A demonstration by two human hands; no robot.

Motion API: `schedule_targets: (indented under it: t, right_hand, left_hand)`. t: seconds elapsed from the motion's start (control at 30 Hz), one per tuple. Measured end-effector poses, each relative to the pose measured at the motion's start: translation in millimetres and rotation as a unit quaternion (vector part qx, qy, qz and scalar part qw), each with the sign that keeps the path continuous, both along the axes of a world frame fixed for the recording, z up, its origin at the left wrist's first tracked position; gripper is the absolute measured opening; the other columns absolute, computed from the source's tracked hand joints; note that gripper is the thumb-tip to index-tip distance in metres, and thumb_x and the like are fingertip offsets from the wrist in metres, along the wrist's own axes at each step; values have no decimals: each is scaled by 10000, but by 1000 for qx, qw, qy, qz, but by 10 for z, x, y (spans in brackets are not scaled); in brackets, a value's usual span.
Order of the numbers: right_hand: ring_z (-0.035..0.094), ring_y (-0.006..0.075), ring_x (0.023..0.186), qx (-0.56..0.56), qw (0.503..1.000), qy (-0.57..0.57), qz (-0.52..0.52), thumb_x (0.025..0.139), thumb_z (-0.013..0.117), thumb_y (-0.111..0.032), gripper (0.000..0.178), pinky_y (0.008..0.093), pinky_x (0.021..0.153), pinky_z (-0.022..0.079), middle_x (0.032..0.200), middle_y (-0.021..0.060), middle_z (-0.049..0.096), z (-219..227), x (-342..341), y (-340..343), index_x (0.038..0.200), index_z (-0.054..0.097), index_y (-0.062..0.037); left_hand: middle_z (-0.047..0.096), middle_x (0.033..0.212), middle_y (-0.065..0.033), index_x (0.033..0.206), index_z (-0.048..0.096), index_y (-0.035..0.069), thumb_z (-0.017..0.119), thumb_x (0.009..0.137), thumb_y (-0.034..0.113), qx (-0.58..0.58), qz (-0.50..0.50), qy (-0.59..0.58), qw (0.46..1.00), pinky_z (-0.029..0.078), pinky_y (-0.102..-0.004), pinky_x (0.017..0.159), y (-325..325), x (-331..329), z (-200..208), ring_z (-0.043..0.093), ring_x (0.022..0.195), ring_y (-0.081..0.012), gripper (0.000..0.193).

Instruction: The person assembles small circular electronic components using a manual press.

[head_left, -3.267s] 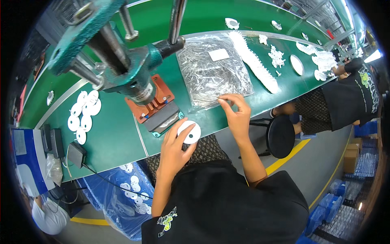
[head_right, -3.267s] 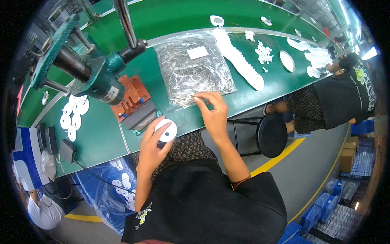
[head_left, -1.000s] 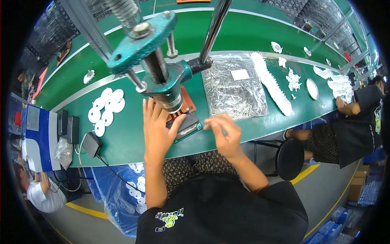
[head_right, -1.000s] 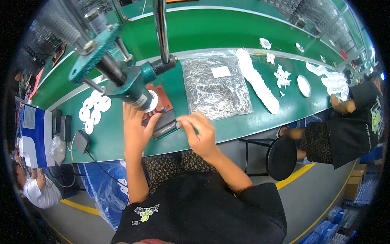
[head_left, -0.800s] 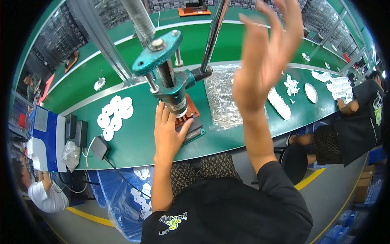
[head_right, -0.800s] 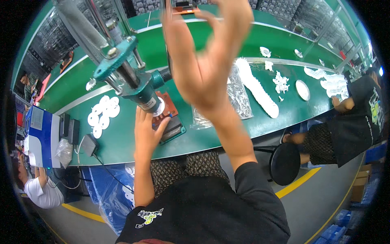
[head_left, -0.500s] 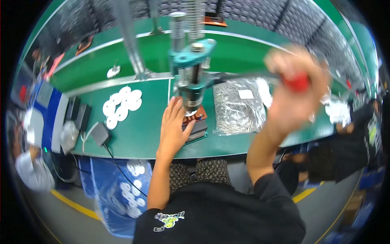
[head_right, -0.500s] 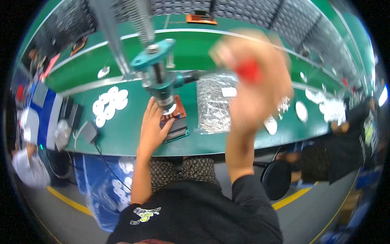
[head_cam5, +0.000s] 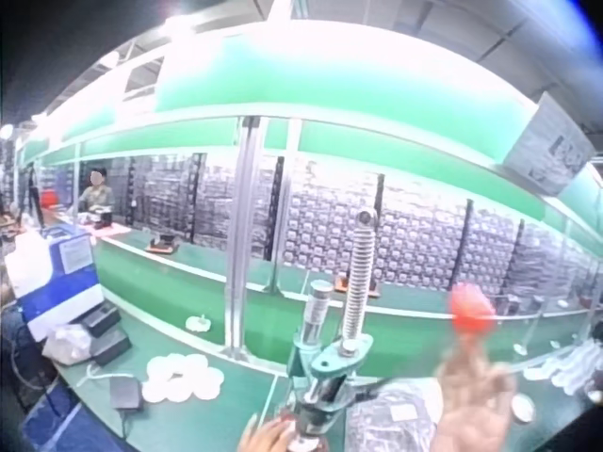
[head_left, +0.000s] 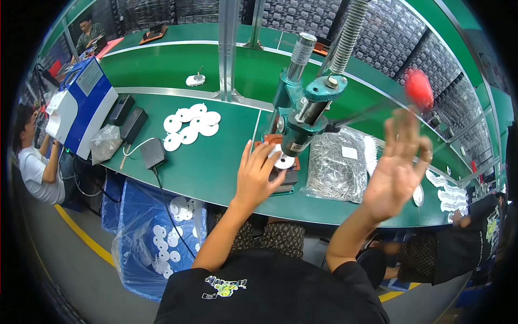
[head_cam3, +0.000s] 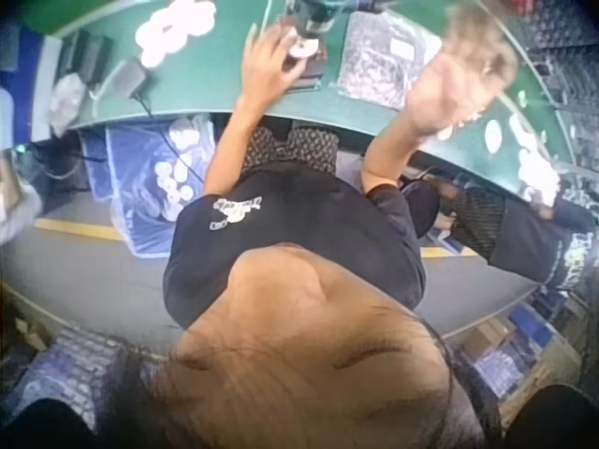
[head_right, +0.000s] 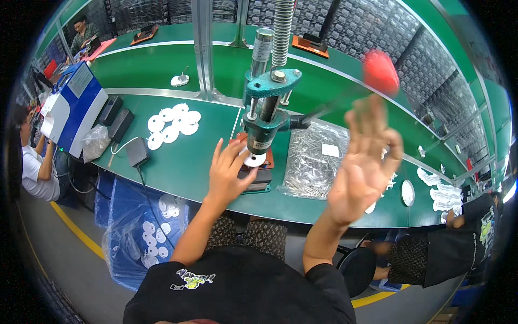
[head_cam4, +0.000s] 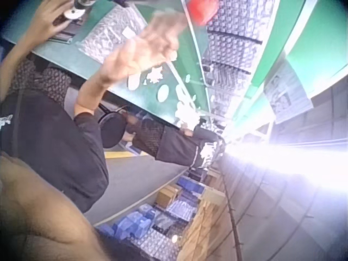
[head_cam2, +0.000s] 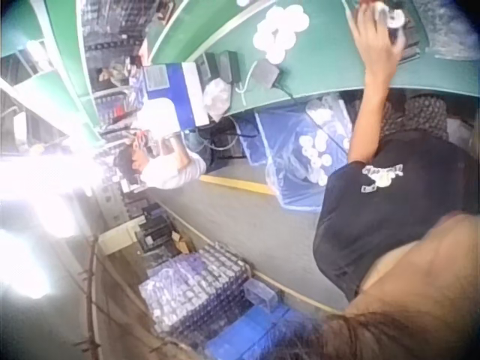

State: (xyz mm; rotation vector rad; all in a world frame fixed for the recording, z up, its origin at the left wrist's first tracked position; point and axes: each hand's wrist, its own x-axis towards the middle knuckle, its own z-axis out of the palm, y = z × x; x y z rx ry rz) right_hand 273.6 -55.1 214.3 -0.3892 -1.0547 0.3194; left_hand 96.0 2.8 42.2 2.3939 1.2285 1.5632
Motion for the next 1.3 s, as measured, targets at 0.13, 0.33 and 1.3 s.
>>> schedule_targets:
  t: [0.13, 0.33, 1.3]
  right_hand:
    - [597, 357, 1148, -110, 942, -316, -36, 739, 747, -41, 259, 501, 1040, 415, 1302, 238, 589, -987, 133, -86, 940, 583, -56]
    - [625, 378, 1113, -176, 861, -449, -162, 674, 899, -111, 416, 423, 961, 491, 1251, 217, 639, -1866, -143, -459, 971, 613, -62]
    - [492, 333, 1301, -505, 736, -228, -389, 734, 752, -138, 435, 406, 1118, 364, 1375, 119, 592, -2295, 2967, -1275, 1145, 622, -80]
  left_hand:
    - [704, 1128, -118, 1148, 670, 19, 754, 767, 146, -47, -83, -80, 992, 401, -518, 1097, -422, -101, 110, 617, 1176, -333, 411]
    - [724, 1080, -153, 1175, 648, -26, 703, 910, 168, -464, -230, -268, 813, 512, -345, 926, -908, -67, 25, 693, 1034, -247, 332]
    - [585, 1277, -248, 1275, 579, -44, 601, 973, 112, -109, 108, 258, 954, 404, -445, 1065, 1603, -1920, -587, 533, 1220, -411, 340]
